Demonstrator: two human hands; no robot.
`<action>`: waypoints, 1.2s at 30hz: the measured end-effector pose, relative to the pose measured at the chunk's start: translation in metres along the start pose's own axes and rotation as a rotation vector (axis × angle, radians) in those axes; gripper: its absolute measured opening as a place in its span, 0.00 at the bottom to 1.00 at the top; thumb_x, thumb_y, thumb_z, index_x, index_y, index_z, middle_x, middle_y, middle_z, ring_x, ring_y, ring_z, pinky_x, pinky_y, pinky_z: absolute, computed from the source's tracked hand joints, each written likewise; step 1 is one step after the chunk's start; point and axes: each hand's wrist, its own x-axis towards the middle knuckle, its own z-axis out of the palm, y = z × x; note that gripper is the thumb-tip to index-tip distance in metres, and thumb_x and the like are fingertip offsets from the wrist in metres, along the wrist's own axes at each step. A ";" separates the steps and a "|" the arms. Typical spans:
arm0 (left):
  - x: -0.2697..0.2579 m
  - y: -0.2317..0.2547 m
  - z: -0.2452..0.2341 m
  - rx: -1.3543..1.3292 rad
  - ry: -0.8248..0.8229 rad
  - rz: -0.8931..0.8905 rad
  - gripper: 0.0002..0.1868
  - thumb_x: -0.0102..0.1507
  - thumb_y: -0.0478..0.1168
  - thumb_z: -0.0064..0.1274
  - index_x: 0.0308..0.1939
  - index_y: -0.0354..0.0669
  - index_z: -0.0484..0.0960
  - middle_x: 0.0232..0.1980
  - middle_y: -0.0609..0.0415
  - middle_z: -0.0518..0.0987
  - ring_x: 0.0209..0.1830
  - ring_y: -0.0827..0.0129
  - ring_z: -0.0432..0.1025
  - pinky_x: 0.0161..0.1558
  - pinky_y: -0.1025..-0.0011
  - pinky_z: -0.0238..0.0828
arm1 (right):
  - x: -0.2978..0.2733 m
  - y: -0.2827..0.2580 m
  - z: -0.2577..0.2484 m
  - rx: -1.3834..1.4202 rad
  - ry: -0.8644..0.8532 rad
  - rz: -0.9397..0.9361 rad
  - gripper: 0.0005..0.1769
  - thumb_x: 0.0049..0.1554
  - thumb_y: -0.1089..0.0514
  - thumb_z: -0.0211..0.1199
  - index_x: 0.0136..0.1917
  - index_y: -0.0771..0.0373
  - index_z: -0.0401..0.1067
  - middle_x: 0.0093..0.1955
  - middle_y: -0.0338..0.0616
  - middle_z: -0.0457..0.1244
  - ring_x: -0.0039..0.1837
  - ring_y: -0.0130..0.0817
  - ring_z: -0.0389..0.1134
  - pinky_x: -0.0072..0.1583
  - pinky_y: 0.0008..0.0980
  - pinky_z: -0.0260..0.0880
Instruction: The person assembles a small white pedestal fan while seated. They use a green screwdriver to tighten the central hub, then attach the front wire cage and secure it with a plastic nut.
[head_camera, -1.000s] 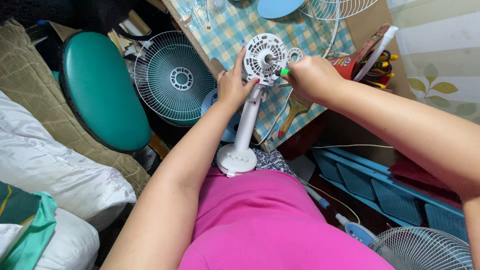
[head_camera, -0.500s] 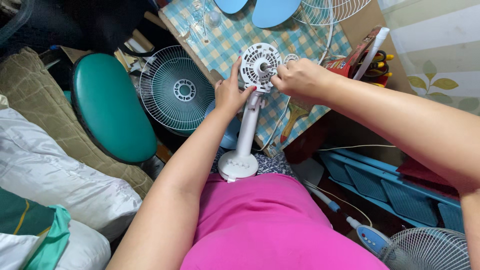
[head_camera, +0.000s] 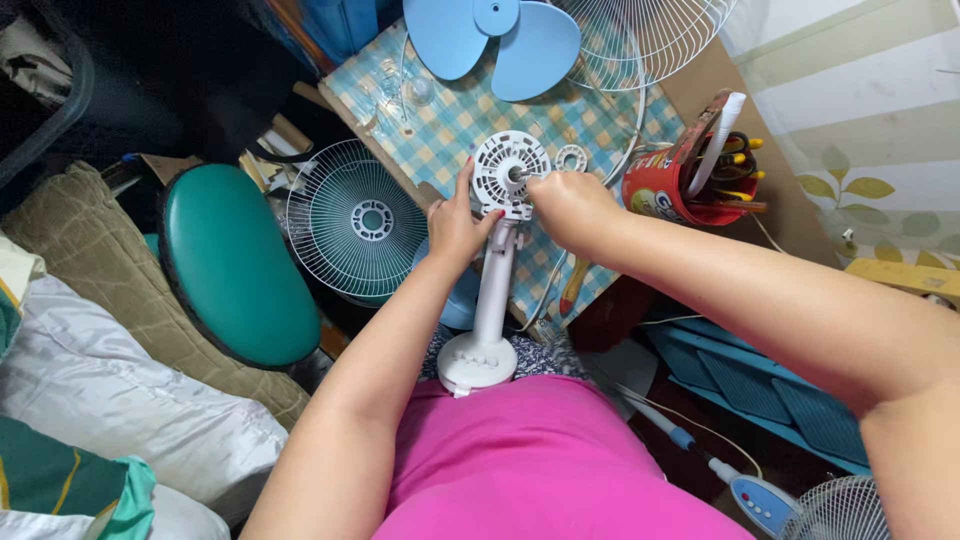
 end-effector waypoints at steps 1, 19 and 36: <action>-0.001 0.000 0.000 -0.012 -0.001 -0.002 0.54 0.56 0.54 0.68 0.78 0.50 0.51 0.32 0.49 0.86 0.36 0.52 0.81 0.59 0.51 0.66 | 0.000 -0.002 0.002 0.022 0.009 0.037 0.03 0.50 0.66 0.63 0.40 0.68 0.73 0.37 0.61 0.68 0.43 0.60 0.72 0.46 0.53 0.73; 0.003 0.002 -0.007 0.046 -0.030 -0.006 0.53 0.56 0.56 0.66 0.77 0.49 0.52 0.42 0.45 0.87 0.42 0.49 0.81 0.58 0.48 0.66 | -0.013 0.029 0.016 0.335 0.114 0.220 0.24 0.45 0.57 0.70 0.48 0.76 0.65 0.41 0.66 0.67 0.47 0.62 0.70 0.50 0.50 0.71; -0.003 0.006 -0.011 -0.060 -0.002 -0.038 0.52 0.56 0.55 0.66 0.78 0.52 0.54 0.53 0.41 0.84 0.47 0.43 0.79 0.50 0.52 0.74 | -0.006 0.012 0.010 0.123 0.060 0.063 0.06 0.54 0.63 0.63 0.40 0.70 0.72 0.36 0.62 0.68 0.42 0.59 0.72 0.46 0.51 0.72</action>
